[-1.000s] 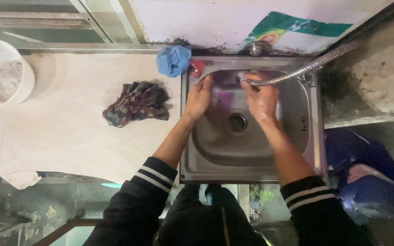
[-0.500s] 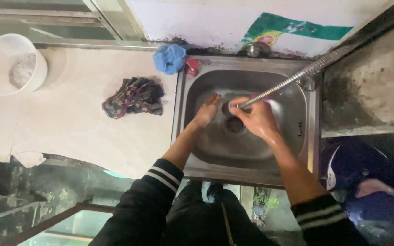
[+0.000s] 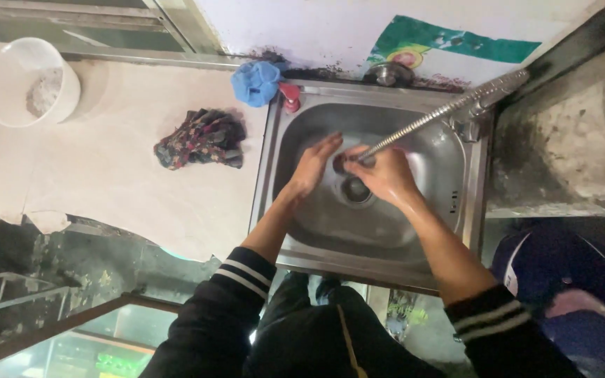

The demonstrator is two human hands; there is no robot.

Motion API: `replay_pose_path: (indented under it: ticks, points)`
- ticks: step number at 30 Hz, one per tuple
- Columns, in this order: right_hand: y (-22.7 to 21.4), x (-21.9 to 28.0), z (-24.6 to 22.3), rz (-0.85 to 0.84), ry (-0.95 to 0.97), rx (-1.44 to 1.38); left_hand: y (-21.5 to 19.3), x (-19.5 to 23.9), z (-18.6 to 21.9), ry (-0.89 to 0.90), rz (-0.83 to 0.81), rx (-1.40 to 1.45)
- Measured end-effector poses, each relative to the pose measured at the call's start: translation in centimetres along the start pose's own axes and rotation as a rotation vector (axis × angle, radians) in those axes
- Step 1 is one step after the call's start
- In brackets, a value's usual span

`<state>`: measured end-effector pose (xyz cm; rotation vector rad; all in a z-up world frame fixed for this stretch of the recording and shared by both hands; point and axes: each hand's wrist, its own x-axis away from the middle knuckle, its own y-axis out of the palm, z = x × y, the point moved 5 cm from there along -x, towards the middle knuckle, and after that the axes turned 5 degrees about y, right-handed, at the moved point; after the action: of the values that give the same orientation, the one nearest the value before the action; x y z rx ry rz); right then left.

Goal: The person washes a dark patterned cloth in a stainless steel sink using running water from a flexible faucet. They repeatedly rinse, squeeze, and wring the cloth by hand throughout the clip.

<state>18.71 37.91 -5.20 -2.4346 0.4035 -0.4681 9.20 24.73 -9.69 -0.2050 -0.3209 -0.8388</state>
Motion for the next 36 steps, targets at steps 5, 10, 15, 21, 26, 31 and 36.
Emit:
replay_pose_path:
  ticks: [5,10,15,21,26,31,36]
  points:
    - [-2.7,0.8,5.1,0.145,-0.070,0.190,3.5,2.9,7.1,0.248,-0.094,-0.246]
    - [-10.1,3.8,7.7,0.805,-0.262,0.370,5.3,0.9,3.4,0.362,0.007,-0.442]
    - [-11.3,2.8,9.4,0.955,-0.191,0.348,5.9,3.0,5.5,0.236,-0.097,-0.563]
    - [-12.0,1.5,14.2,1.021,-0.100,0.192,0.1,-3.8,6.9,0.391,-0.036,-0.938]
    - [-9.8,4.1,11.8,1.095,-0.084,0.035,0.5,-2.5,7.8,0.363,0.092,-0.965]
    - [-5.2,1.7,4.5,0.840,-0.246,0.002,0.4,-2.7,6.3,0.408,0.164,-0.967]
    - [-6.4,-7.5,-0.4,0.564,-0.250,0.493,-1.7,0.3,4.1,0.585,-0.016,-0.871]
